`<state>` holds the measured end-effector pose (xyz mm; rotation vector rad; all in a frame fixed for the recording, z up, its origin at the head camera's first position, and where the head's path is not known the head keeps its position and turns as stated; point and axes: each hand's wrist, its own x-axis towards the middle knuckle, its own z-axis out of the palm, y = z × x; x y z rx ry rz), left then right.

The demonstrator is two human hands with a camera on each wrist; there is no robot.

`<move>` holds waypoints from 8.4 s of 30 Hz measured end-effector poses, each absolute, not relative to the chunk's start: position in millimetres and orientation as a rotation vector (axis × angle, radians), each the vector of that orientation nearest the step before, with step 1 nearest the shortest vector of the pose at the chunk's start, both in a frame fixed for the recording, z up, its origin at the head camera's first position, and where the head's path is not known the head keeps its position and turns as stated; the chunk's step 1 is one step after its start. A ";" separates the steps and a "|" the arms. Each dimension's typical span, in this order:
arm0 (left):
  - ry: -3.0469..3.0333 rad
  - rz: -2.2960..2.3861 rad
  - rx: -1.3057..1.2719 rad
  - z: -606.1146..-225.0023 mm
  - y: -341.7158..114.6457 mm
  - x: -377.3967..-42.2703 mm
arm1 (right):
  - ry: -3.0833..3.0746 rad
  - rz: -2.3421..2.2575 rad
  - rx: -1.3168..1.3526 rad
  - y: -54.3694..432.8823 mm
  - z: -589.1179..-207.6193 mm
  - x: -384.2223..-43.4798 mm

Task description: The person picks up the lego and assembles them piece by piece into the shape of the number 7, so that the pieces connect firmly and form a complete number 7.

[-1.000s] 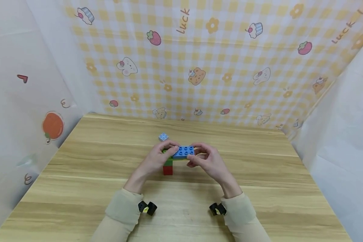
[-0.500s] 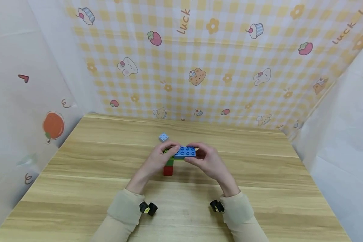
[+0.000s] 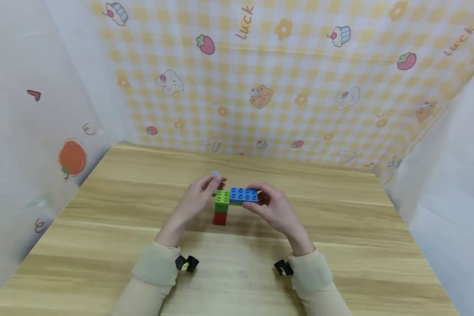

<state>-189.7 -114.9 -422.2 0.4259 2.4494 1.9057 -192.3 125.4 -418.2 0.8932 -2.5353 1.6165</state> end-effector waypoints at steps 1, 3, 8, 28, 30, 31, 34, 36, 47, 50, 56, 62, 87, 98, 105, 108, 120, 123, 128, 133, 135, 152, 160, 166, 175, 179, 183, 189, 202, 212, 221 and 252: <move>2.473 1.896 0.414 -421.7 -118.6 -190.8 | -2.535 1.609 0.896 125.2 -417.5 -192.8; 2.531 1.861 0.388 -421.4 -124.8 -193.5 | -2.534 1.594 0.901 124.4 -415.8 -193.0; 2.669 1.714 0.336 -422.6 -133.9 -202.1 | -2.539 1.560 0.903 124.4 -413.2 -190.9; 2.894 1.096 0.273 -451.3 -147.9 -256.8 | -2.589 1.557 0.857 122.8 -414.5 -183.4; 2.874 1.091 0.247 -456.0 -148.2 -260.4 | -2.598 1.552 0.855 123.6 -416.1 -182.1; 2.864 1.096 0.234 -457.7 -148.8 -262.0 | -2.601 1.549 0.858 123.6 -416.6 -181.9; 2.834 1.120 0.206 -461.4 -150.8 -267.0 | -2.599 1.547 0.871 123.7 -416.9 -182.0; 2.817 1.144 0.190 -462.1 -151.6 -270.0 | -2.592 1.543 0.878 123.9 -416.9 -182.7; 2.797 1.144 0.163 -461.9 -143.8 -281.3 | -2.571 1.579 0.887 124.7 -415.7 -185.0; 2.809 1.118 0.142 -461.9 -139.6 -282.6 | -2.574 1.596 0.873 124.6 -415.6 -184.4; 2.883 1.045 0.186 -460.1 -139.6 -280.2 | -2.585 1.609 0.878 117.7 -399.1 -172.3; 2.857 1.127 0.246 -456.9 -145.0 -276.1 | -2.589 1.597 0.891 115.0 -384.3 -163.8; 2.760 1.491 0.516 -416.7 -159.3 -219.7 | -2.598 1.620 0.868 122.9 -418.0 -185.0; 2.634 1.662 0.568 -411.3 -158.5 -196.1 | -2.553 1.624 0.944 126.9 -423.4 -184.1; 2.582 1.688 0.678 -408.3 -156.5 -185.4 | -2.592 1.593 0.903 124.7 -419.8 -176.8; 2.587 1.668 0.723 -406.1 -153.9 -183.0 | -2.584 1.588 0.914 121.7 -407.7 -169.0; 2.605 1.577 0.873 -401.3 -145.8 -181.9 | -2.591 1.594 0.911 115.6 -391.7 -162.3; 2.613 1.568 0.898 -402.8 -144.5 -183.4 | -2.593 1.594 0.903 115.3 -390.9 -162.4; 2.619 1.552 0.918 -404.0 -143.0 -186.0 | -2.593 1.579 0.904 115.1 -386.2 -161.4; 2.633 1.520 0.925 -403.2 -143.0 -185.7 | -2.590 1.577 0.908 114.5 -384.0 -160.1; 2.638 1.507 0.931 -402.7 -143.0 -185.3 | -2.588 1.575 0.910 114.4 -384.0 -159.9; 2.644 1.474 0.905 -400.1 -146.0 -183.7 | -2.577 1.574 0.914 113.9 -388.2 -160.8; 2.653 1.479 0.893 -400.7 -144.5 -183.9 | -2.564 1.581 0.922 113.6 -387.8 -160.7; 2.645 1.505 0.873 -404.4 -144.1 -183.5 | -2.567 1.581 0.915 113.7 -387.0 -160.0; 2.610 1.536 0.845 -405.8 -143.5 -182.2 | -2.561 1.578 0.911 114.2 -388.2 -160.7; 2.567 1.571 0.842 -408.2 -143.2 -183.6 | -2.558 1.582 0.912 114.4 -390.0 -161.7; 2.537 1.598 0.840 -411.9 -143.3 -185.1 | -2.556 1.598 0.909 114.4 -391.2 -162.3; 2.525 1.600 0.827 -412.8 -143.6 -183.9 | -2.556 1.623 0.908 114.3 -390.9 -162.3; 2.457 1.638 0.787 -413.5 -141.8 -185.8 | -2.552 1.631 0.901 115.2 -386.4 -162.3; 2.363 1.675 0.753 -414.6 -143.5 -186.5 | -2.539 1.667 0.901 114.7 -388.5 -162.7; 2.298 1.685 0.714 -415.1 -146.5 -186.3 | -2.541 1.695 0.898 112.9 -391.2 -163.5; 2.123 1.670 0.776 -420.1 -152.4 -191.4 | -2.515 1.906 0.880 118.6 -419.1 -182.8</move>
